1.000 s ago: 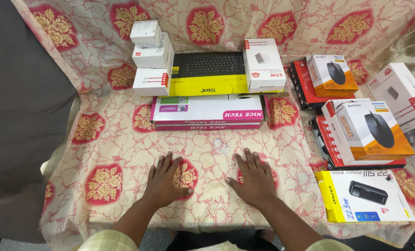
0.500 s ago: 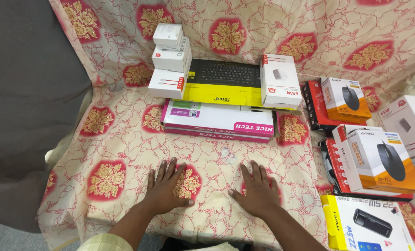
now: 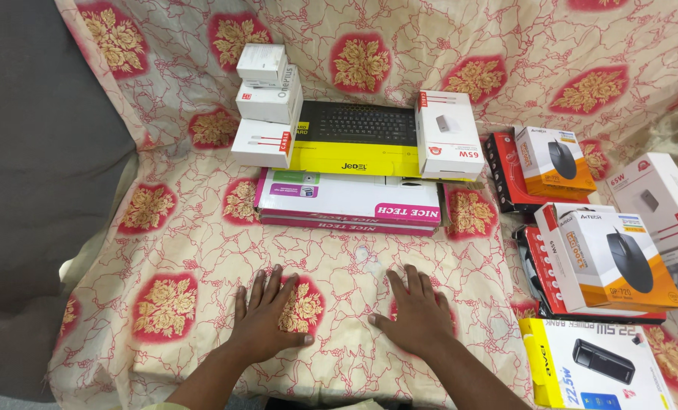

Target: The person arranges multiple boxed electronic accessories on a patterned cloth surface. They pick up, rotate, and place boxes for a laptop, keyboard, mouse, power bank, and headset, forming neat stacks without opening any packages.

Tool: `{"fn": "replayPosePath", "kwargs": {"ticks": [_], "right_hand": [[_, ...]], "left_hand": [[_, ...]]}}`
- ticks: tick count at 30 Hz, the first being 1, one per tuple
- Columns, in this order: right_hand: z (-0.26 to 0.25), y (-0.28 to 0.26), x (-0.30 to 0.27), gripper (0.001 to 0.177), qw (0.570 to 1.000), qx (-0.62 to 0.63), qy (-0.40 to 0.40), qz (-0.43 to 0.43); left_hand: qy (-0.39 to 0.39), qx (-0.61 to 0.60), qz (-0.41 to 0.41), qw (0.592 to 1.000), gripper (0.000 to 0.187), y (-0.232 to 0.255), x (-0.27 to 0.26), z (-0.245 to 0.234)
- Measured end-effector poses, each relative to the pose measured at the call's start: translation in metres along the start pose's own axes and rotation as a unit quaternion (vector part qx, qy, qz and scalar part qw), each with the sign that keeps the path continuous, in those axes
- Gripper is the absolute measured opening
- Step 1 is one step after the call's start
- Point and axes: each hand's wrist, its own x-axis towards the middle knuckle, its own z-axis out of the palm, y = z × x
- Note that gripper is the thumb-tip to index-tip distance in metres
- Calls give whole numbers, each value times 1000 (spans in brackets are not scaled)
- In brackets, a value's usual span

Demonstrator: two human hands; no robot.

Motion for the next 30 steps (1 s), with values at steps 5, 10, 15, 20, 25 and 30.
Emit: {"fn": "replayPosePath", "kwargs": {"ticks": [5, 10, 15, 20, 25, 30], "right_hand": [[2, 1, 0, 98, 1000, 3, -2, 2], [3, 2, 0, 98, 1000, 9, 8, -1], [3, 2, 1, 99, 1000, 9, 7, 0], [0, 1, 1, 99, 1000, 18, 2, 4], [-4, -1, 0, 100, 1000, 21, -4, 8], [-8, -2, -1, 100, 1000, 20, -5, 11]], "left_hand": [[-18, 8, -12, 1000, 131, 1, 2, 0], [-18, 11, -12, 1000, 130, 2, 2, -1], [-18, 5, -12, 1000, 130, 3, 1, -2], [-20, -1, -13, 1000, 130, 5, 0, -5], [-31, 7, -36, 999, 131, 11, 0, -10], [-32, 7, -33, 999, 133, 18, -1, -17]]}}
